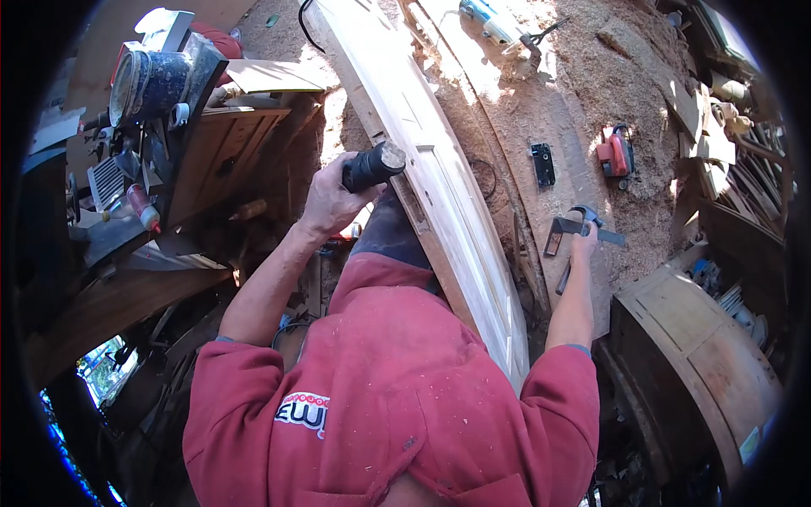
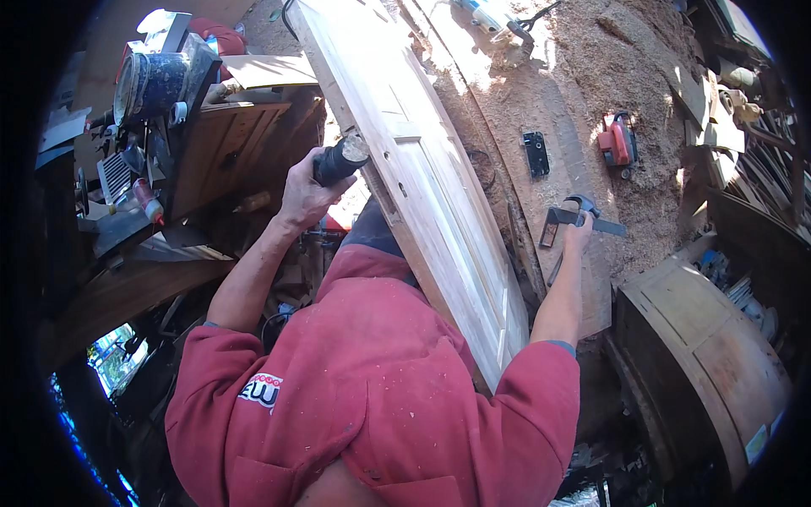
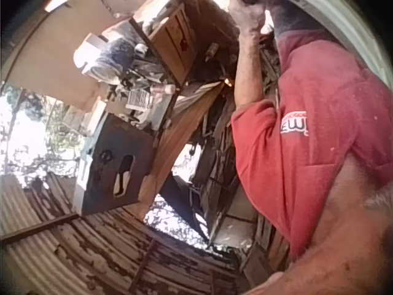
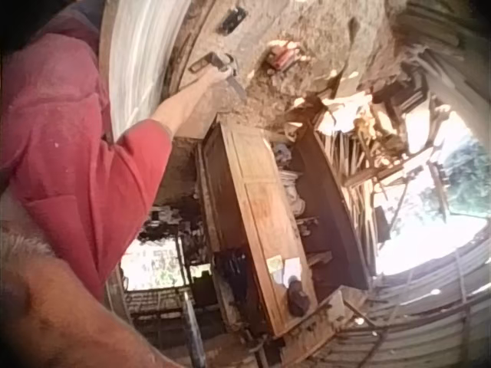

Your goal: The person uses power routers to shape the edge of a wooden door and then carves a mortise into the wood using a chisel and a hammer.

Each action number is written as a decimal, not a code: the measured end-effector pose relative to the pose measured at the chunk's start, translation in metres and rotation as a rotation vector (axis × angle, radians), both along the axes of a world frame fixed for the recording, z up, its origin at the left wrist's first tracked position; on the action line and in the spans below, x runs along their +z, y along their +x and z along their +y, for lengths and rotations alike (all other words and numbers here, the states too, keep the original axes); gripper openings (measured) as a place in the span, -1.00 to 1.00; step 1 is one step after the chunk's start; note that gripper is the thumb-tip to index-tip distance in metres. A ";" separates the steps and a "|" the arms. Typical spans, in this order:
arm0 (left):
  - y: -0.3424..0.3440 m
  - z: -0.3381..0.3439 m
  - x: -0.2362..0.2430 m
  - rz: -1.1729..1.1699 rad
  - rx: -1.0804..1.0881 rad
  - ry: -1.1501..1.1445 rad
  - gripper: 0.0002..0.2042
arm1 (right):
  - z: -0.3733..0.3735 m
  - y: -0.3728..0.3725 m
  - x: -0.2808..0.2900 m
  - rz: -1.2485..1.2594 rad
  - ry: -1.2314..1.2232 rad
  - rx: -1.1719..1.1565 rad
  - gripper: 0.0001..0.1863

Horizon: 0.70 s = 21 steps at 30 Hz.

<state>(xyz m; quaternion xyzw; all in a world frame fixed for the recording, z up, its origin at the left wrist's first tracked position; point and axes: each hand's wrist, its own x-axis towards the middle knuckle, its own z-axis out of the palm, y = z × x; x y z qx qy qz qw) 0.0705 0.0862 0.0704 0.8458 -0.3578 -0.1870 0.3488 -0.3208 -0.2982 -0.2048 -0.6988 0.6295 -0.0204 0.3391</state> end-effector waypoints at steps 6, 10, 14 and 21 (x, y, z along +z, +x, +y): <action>0.004 -0.013 0.019 0.081 0.090 -0.035 -0.62 | 0.005 -0.023 -0.048 0.135 -0.138 0.112 -0.46; 0.010 -0.025 0.046 -0.307 -0.087 -0.020 -0.61 | 0.001 -0.011 -0.031 0.273 -0.082 0.146 -0.46; -0.008 -0.045 0.063 -0.463 -0.395 0.019 -0.64 | -0.004 0.011 -0.002 0.327 -0.042 0.233 -0.39; -0.091 -0.130 0.010 -0.637 -0.874 -0.030 -0.90 | 0.086 0.149 0.246 -0.841 1.077 0.439 -0.11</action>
